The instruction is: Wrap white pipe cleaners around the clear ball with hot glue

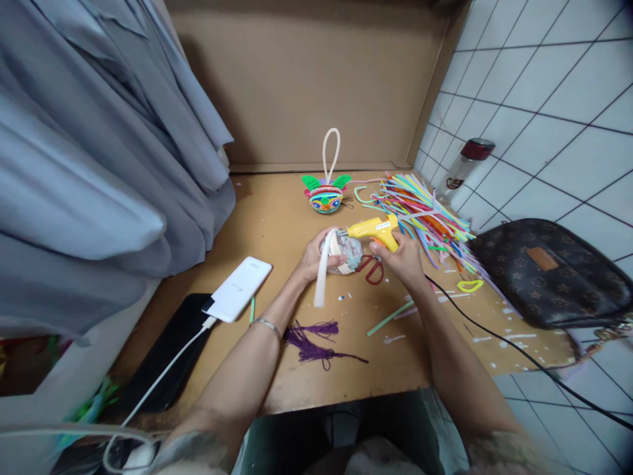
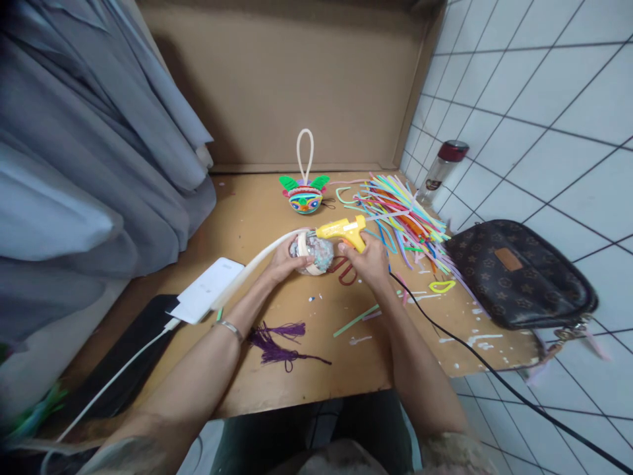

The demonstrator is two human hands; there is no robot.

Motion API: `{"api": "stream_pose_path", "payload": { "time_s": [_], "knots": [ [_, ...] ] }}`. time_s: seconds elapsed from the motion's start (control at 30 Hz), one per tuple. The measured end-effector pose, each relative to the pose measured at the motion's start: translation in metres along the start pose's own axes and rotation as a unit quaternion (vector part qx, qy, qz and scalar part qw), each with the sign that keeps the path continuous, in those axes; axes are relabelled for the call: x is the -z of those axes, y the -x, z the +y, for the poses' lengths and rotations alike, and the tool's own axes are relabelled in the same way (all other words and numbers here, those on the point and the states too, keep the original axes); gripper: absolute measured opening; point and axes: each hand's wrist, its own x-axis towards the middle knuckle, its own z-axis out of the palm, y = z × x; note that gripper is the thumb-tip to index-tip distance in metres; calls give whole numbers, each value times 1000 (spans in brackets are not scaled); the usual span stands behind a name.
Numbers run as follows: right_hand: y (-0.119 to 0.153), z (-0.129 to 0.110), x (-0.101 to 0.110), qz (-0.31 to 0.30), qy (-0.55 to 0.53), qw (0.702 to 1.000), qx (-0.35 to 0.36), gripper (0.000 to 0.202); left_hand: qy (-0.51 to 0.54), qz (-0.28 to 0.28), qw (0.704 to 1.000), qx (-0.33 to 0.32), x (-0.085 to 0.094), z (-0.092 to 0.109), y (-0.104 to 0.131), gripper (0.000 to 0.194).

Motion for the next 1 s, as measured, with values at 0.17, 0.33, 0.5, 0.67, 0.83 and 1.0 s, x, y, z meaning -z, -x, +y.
{"api": "stream_pose_path", "payload": {
  "time_s": [0.17, 0.33, 0.5, 0.67, 0.83, 1.0],
  "knots": [
    [0, -2, -2, 7, 1, 1000, -1, 37, -2, 2, 1000, -8, 0, -1, -1, 88],
    [-1, 1, -6, 20, 3, 1000, 7, 34, -23, 7, 1000, -15, 1, -2, -1, 87],
    [-1, 1, -8, 26, -4, 1000, 6, 32, -11, 4, 1000, -13, 0, -3, 0, 86],
    [0, -1, -7, 27, 12, 1000, 11, 32, -2, 4, 1000, -10, -1, -1, 0, 87],
    [0, -5, -1, 15, 22, 1000, 5, 34, -23, 6, 1000, -7, 0, 1, 0, 87],
    [0, -5, 4, -9, 10, 1000, 2, 35, 5, 4, 1000, -3, -1, 0, 0, 88]
  ]
}}
